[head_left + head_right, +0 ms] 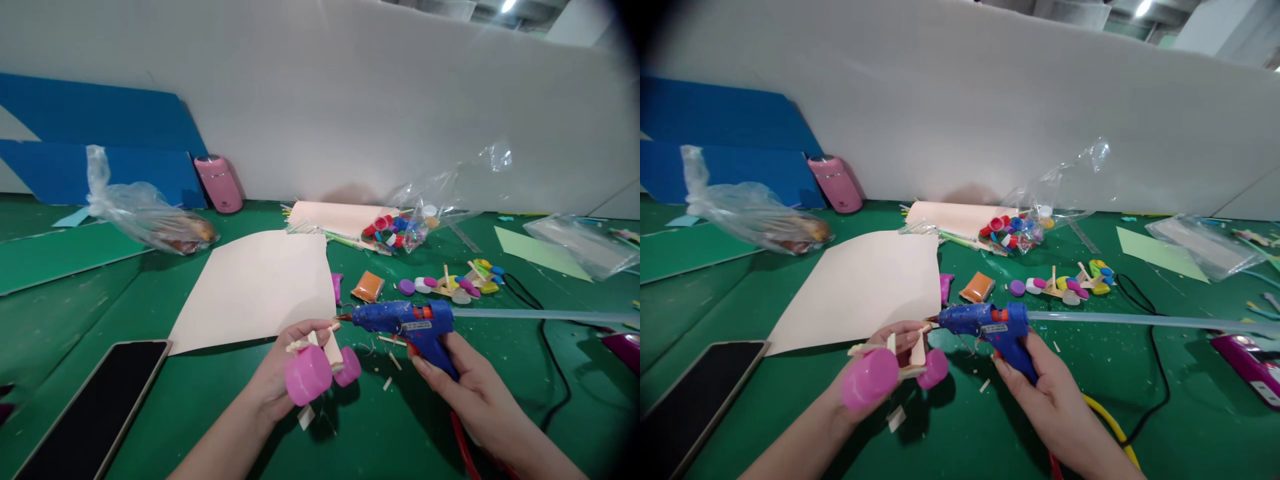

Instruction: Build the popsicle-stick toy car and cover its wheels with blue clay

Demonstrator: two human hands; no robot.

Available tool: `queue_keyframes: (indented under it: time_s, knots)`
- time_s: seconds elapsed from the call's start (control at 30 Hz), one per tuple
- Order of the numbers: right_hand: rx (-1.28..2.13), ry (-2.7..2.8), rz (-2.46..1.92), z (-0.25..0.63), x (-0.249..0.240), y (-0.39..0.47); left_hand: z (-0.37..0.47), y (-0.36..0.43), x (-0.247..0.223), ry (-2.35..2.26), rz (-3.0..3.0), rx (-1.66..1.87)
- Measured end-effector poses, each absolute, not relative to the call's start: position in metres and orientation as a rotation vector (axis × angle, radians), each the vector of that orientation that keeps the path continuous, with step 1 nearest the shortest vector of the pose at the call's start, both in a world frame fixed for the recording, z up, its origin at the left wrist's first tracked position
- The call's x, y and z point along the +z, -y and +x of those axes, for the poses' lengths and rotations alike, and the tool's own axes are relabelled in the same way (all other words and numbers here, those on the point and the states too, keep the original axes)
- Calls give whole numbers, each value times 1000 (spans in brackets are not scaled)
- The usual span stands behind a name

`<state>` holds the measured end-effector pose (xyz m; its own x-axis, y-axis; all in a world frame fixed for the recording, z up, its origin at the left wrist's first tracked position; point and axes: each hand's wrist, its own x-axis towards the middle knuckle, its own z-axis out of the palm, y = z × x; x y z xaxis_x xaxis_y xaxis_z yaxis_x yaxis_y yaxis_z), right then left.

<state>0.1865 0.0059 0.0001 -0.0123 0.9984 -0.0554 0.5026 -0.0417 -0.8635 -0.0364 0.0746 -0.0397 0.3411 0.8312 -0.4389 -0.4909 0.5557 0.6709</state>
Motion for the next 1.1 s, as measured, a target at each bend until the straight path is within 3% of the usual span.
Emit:
queue_keyframes:
  time_s: [1.1]
  knots:
    - [963,1594,-1610,188,3,-1,-36,-74,-30,-890,463,886]
